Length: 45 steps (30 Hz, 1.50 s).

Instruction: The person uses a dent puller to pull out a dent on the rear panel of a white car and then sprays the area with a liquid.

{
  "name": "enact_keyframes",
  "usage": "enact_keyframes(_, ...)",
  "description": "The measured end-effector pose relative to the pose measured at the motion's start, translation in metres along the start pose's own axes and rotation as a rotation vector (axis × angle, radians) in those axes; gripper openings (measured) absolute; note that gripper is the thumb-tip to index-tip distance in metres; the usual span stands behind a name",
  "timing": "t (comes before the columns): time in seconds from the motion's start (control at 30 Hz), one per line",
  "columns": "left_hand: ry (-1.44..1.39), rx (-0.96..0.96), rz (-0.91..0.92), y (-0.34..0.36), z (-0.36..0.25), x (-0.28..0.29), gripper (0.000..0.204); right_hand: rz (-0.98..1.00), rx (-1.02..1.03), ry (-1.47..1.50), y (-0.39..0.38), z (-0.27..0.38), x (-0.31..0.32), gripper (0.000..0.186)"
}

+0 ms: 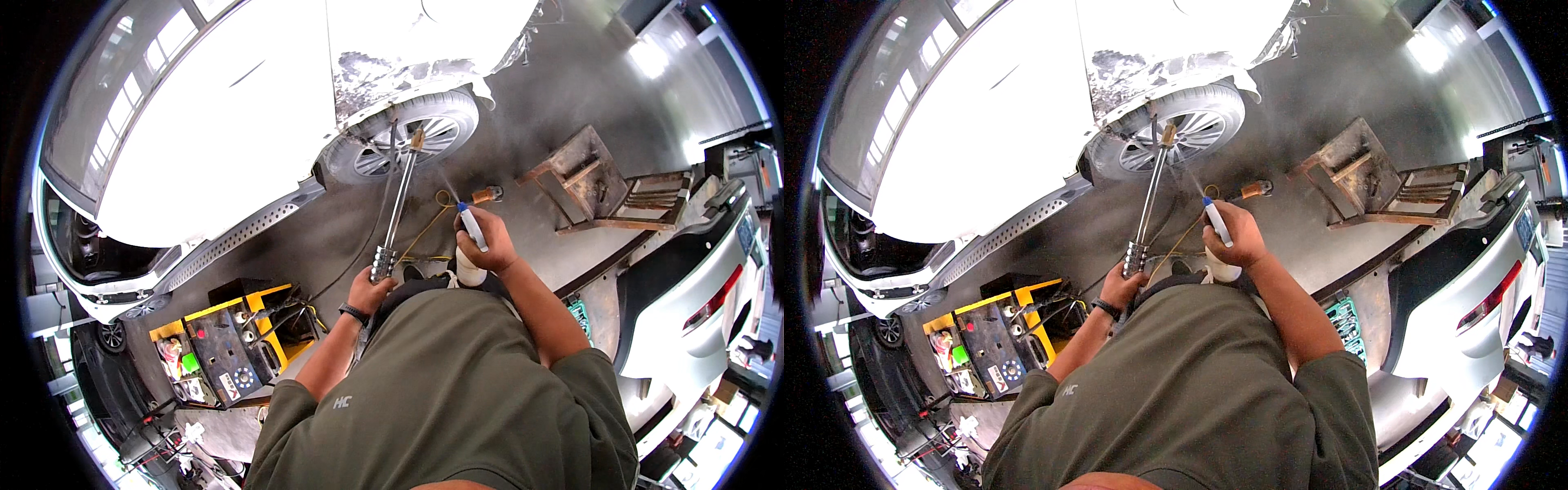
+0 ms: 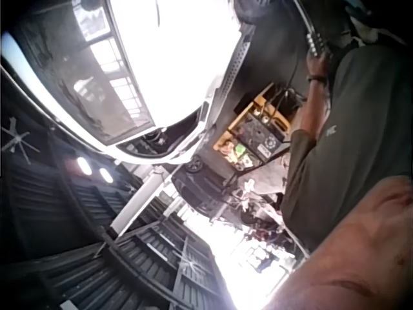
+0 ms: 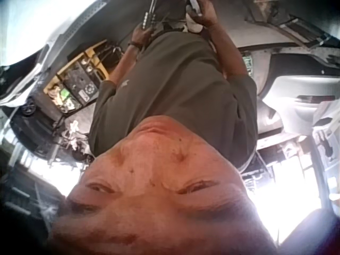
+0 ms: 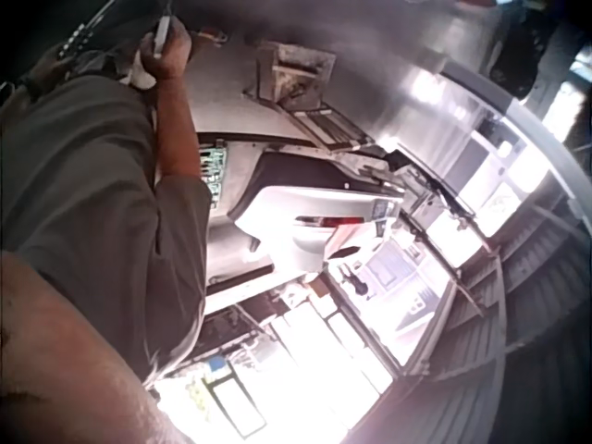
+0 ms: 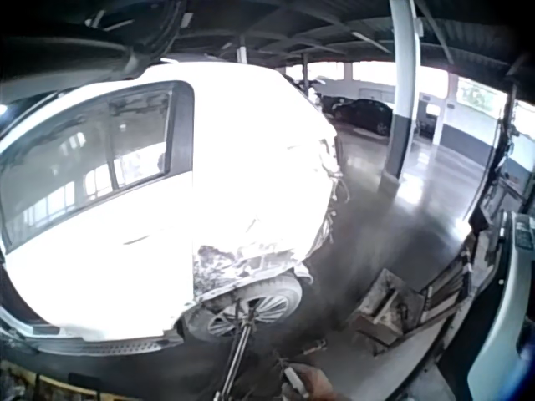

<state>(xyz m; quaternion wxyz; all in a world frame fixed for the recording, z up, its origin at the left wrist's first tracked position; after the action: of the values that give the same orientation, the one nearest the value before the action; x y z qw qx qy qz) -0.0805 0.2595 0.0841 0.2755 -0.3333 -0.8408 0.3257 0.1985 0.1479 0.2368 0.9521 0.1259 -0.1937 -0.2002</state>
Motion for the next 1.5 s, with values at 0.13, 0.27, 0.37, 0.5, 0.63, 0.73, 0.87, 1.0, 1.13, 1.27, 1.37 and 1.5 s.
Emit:
enact_keyframes(0.13, -0.002, 0.046, 0.000, -0.005, -0.007, -0.006, 0.034, 0.016, -0.024, -0.009, -0.002, -0.005, 0.010, 0.016)
enact_keyframes(0.27, -0.069, 0.081, 0.027, -0.002, -0.008, -0.015, 0.030, 0.005, -0.077, 0.042, -0.010, -0.014, 0.021, 0.027)
enact_keyframes(0.37, -0.088, 0.112, 0.028, 0.000, -0.020, -0.025, 0.029, -0.065, 0.029, -0.076, -0.013, -0.016, 0.051, 0.038)
enact_keyframes(0.5, -0.003, 0.144, 0.013, 0.008, -0.035, -0.044, 0.026, -0.282, -0.195, -0.289, -0.048, -0.050, 0.135, 0.042)
enact_keyframes(0.63, 0.016, 0.180, -0.031, 0.017, -0.045, -0.063, 0.021, -0.535, -0.525, -0.397, -0.107, -0.132, 0.230, 0.043)
enact_keyframes(0.73, 0.167, 0.018, -0.091, 0.031, -0.053, -0.079, 0.028, -0.678, -0.650, -0.457, -0.147, -0.206, 0.298, 0.049)
enact_keyframes(0.87, 0.303, 0.154, -0.166, 0.051, -0.032, -0.100, 0.032, -0.869, -0.971, -0.492, -0.213, -0.302, 0.378, 0.055)
enact_keyframes(1.0, 0.288, 0.331, -0.170, 0.036, -0.059, -0.137, 0.032, -0.969, -0.964, -0.682, -0.244, -0.376, 0.460, 0.048)
enact_keyframes(1.13, 0.069, 0.382, -0.125, 0.024, -0.071, -0.159, 0.027, -0.921, -0.916, -0.783, -0.255, -0.453, 0.542, 0.052)
enact_keyframes(1.27, 0.159, 0.524, -0.193, 0.001, -0.101, -0.177, 0.025, -0.876, -0.981, -0.739, -0.233, -0.494, 0.561, 0.055)
enact_keyframes(1.37, 0.146, 0.557, -0.178, 0.003, -0.121, -0.198, 0.027, -0.762, -1.064, -0.720, -0.237, -0.535, 0.579, 0.060)
enact_keyframes(1.5, 0.223, 0.559, -0.137, 0.015, -0.131, -0.214, 0.032, -0.648, -1.168, -0.697, -0.238, -0.569, 0.593, 0.058)
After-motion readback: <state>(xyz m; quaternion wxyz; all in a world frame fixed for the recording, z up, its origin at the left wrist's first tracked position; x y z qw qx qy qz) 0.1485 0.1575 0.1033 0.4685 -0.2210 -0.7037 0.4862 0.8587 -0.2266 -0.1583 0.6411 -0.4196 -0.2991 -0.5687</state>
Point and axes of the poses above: each hand's wrist, its own y-axis towards the middle knuckle, its own x-axis out of the back of the hand, z = x × y, the point moved 9 cm from there along y, towards the middle knuckle, and after that the axes turned 15 degrees about x, right-handed, at the moved point
